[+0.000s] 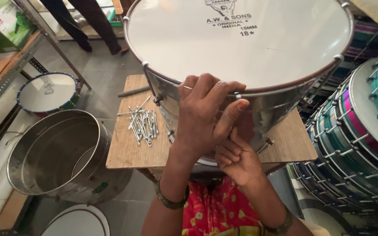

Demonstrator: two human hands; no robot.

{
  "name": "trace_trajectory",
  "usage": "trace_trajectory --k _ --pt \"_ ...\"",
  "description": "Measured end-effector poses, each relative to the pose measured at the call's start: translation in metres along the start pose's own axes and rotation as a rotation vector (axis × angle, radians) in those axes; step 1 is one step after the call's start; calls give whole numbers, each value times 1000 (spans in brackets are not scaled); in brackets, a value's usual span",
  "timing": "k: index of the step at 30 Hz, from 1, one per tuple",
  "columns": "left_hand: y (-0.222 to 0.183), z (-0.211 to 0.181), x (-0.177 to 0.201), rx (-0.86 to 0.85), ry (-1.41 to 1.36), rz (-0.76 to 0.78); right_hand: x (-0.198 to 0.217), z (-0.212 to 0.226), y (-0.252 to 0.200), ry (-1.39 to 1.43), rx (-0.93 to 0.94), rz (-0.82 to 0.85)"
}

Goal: The person assembles a drum by inserting metal rods into the side lugs and tightening them by hand and with a screwdriver while another person assists by holding the instrument.

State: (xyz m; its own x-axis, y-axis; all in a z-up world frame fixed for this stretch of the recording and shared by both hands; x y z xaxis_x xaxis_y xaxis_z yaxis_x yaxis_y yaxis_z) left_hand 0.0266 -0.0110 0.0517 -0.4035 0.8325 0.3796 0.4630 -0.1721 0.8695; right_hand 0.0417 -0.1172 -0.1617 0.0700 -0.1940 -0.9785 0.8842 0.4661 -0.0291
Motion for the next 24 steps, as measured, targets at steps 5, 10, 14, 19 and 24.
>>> trace_trajectory --k 5,10,14,19,24 --pt "0 0 1 7 -19 -20 14 2 7 -13 51 11" --pt "0 1 0 18 -14 -6 80 -21 28 70 -115 -31" --pt "3 1 2 24 -45 -17 119 -42 24 27 -74 -124" --pt "1 -1 3 -10 -28 -33 128 -28 17 -111 -63 -238" --pt "0 0 2 0 -42 -59 137 -21 6 -197 -14 -349"
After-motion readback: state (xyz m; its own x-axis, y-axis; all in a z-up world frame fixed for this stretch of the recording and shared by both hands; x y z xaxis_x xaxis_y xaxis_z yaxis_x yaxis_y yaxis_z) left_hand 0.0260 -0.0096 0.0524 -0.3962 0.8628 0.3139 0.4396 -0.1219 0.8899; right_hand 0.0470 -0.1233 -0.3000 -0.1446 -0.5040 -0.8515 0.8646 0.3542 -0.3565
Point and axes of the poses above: each hand's wrist, its own y-axis towards the middle knuckle, its own x-axis out of the back of the hand, z = x × y, the point moved 6 cm from there along y, towards the middle knuckle, and after that the axes turned 3 degrees about -z, right-handed, at the moved point
